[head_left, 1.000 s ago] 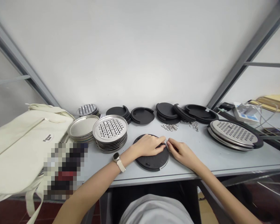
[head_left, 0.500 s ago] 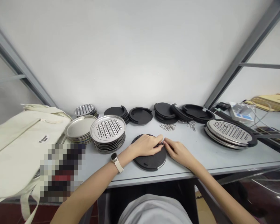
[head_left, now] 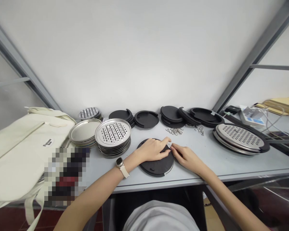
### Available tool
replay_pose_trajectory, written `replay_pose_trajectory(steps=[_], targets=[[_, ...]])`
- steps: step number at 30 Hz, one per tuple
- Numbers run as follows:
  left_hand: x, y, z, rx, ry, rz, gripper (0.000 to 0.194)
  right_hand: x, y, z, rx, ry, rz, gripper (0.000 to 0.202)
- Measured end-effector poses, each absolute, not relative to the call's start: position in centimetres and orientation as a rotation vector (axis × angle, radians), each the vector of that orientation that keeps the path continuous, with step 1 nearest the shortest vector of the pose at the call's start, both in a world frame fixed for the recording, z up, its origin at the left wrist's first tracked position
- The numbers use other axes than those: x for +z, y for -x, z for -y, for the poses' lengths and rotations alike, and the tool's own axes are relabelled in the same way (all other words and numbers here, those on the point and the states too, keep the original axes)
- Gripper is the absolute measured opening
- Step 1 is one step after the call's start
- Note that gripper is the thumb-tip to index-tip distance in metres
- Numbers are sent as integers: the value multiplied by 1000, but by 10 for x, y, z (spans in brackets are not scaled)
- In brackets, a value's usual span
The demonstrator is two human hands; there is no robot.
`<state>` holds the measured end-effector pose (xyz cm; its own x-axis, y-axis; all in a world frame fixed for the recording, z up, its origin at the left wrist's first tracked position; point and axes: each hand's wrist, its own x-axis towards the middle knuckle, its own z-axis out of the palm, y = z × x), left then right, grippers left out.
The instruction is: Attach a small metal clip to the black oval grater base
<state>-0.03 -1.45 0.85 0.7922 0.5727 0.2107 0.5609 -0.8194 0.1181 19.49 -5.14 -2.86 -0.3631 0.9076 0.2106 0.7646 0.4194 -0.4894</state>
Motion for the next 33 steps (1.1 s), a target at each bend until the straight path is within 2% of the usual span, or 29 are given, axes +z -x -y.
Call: replay_pose_trajectory(steps=[5, 33], targets=[[8, 1, 13, 386, -2936, -854, 28, -29, -196, 51, 445, 1419, 2232, 27], [6, -1, 11, 354, -2950, -871, 23, -30, -194, 52, 436, 1432, 2234, 28]])
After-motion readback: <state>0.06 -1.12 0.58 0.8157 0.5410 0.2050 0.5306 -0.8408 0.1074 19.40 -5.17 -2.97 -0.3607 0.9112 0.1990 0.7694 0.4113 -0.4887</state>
